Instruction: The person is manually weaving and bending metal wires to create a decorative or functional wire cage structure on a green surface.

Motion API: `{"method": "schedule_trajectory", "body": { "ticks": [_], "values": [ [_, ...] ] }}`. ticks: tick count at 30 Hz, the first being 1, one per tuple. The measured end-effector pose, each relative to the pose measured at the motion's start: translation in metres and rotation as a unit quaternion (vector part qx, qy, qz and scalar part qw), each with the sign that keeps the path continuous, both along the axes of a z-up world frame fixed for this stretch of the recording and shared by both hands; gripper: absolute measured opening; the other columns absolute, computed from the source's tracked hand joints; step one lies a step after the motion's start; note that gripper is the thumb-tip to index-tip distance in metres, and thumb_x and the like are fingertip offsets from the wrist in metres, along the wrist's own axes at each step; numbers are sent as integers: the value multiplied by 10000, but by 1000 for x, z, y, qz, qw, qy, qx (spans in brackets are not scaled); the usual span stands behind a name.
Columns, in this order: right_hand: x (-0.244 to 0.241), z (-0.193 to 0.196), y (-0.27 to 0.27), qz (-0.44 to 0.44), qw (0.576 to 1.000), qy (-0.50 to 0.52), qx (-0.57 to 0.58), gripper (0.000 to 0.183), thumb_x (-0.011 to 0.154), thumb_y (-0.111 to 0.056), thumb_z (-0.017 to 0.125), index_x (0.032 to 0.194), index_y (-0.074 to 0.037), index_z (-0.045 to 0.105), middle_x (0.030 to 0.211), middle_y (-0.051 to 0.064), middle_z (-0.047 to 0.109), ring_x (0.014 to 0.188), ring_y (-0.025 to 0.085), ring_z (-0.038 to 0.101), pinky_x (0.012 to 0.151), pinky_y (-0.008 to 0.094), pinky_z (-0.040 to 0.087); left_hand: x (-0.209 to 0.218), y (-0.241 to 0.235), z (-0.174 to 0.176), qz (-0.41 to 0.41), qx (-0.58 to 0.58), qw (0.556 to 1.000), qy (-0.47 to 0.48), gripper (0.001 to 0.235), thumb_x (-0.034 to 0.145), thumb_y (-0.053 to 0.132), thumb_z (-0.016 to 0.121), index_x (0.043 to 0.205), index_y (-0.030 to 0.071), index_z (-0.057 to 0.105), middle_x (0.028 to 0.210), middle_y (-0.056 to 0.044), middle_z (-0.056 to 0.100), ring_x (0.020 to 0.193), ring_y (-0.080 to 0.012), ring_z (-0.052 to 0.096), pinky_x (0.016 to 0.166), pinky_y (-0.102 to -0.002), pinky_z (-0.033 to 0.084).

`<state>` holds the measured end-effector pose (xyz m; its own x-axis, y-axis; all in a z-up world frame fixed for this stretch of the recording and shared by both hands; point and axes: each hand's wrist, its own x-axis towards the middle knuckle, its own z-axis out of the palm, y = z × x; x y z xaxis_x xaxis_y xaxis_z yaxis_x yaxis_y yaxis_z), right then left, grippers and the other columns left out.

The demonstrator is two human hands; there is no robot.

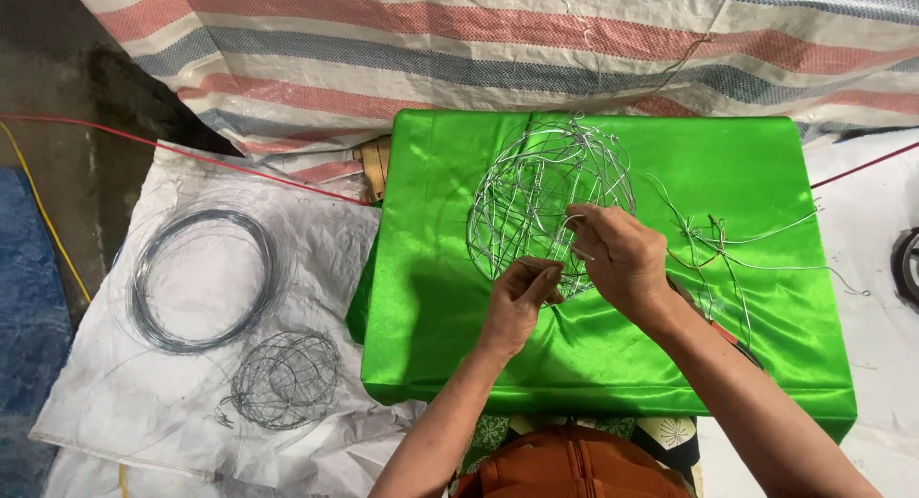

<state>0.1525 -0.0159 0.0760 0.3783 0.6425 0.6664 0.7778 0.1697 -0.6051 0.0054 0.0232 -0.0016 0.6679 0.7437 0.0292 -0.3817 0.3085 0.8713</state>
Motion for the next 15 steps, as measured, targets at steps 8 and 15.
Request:
{"method": "schedule_trajectory", "body": {
  "ticks": [8,15],
  "values": [
    [-33,-5,-85,-49,998,45,-1,253,921,28,724,1173,19,717,989,169,688,675,235,729,618,368,612,2,-8,13,56,-75,995,30,226,982,141,744,1102,-48,713,793,-131,688,692,-164,705,759,-338,630],
    [-46,-8,-78,-12,796,594,-114,289,1015,-73,607,1201,139,669,872,264,689,546,280,672,556,455,616,1,-6,7,34,-38,995,87,246,1004,163,708,1158,-30,707,803,-99,644,688,-136,624,723,-294,582]
  ]
}}
